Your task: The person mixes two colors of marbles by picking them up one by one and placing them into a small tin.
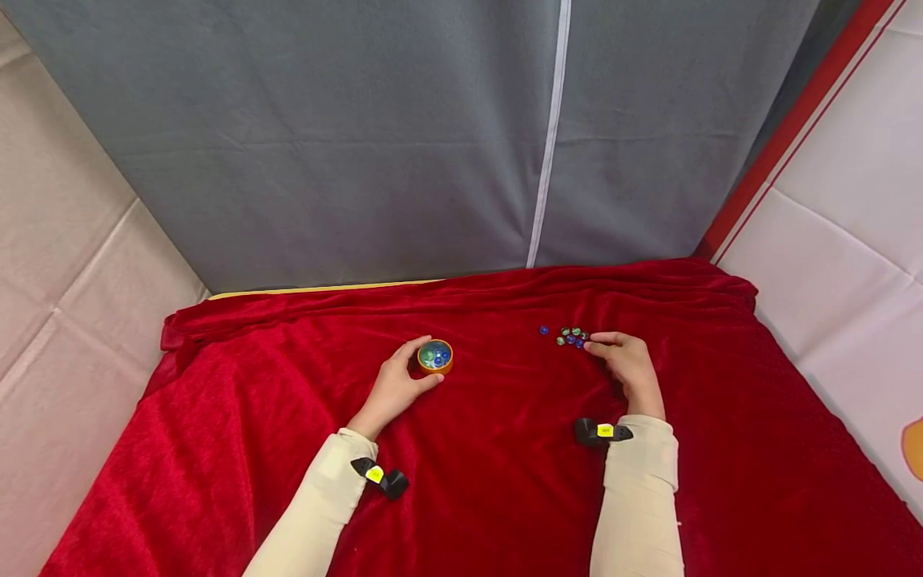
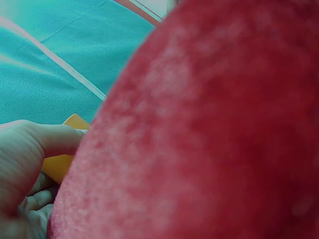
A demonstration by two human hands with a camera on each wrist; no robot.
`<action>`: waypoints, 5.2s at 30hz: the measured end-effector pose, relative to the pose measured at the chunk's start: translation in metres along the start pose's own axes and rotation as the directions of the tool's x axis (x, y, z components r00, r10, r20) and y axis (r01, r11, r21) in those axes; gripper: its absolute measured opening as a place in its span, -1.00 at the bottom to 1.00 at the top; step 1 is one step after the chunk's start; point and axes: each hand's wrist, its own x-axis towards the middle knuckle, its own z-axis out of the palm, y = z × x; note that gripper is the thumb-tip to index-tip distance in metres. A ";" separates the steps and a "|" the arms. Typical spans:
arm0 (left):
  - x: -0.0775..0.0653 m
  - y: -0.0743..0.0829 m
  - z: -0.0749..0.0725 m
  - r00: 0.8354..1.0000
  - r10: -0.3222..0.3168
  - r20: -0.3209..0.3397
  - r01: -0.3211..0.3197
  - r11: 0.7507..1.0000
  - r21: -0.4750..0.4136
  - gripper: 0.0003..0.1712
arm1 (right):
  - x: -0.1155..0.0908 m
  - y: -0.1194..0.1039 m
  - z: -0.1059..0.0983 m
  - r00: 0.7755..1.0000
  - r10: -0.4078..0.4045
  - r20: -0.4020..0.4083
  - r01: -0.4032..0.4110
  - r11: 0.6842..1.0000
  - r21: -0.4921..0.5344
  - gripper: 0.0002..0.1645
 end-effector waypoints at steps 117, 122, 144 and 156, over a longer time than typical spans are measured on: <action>0.000 0.016 0.008 1.000 0.014 0.016 -0.014 1.000 -0.006 -0.26 | -0.032 -0.068 0.163 0.942 -0.303 0.141 0.303 0.953 0.026 -0.73; -0.001 0.016 0.010 0.999 -0.004 0.032 0.004 1.000 -0.002 -0.26 | -0.032 -0.064 0.164 0.949 -0.284 0.140 0.286 0.958 0.008 -0.74; -0.004 0.016 0.011 1.000 0.010 0.016 -0.010 1.000 -0.004 -0.26 | -0.035 -0.065 0.156 0.952 -0.279 0.125 0.276 0.960 0.040 -0.72; -0.003 0.015 0.011 1.000 -0.014 0.022 0.014 1.000 0.000 -0.25 | -0.019 -0.064 0.114 0.969 -0.244 0.041 0.239 0.966 0.103 -0.62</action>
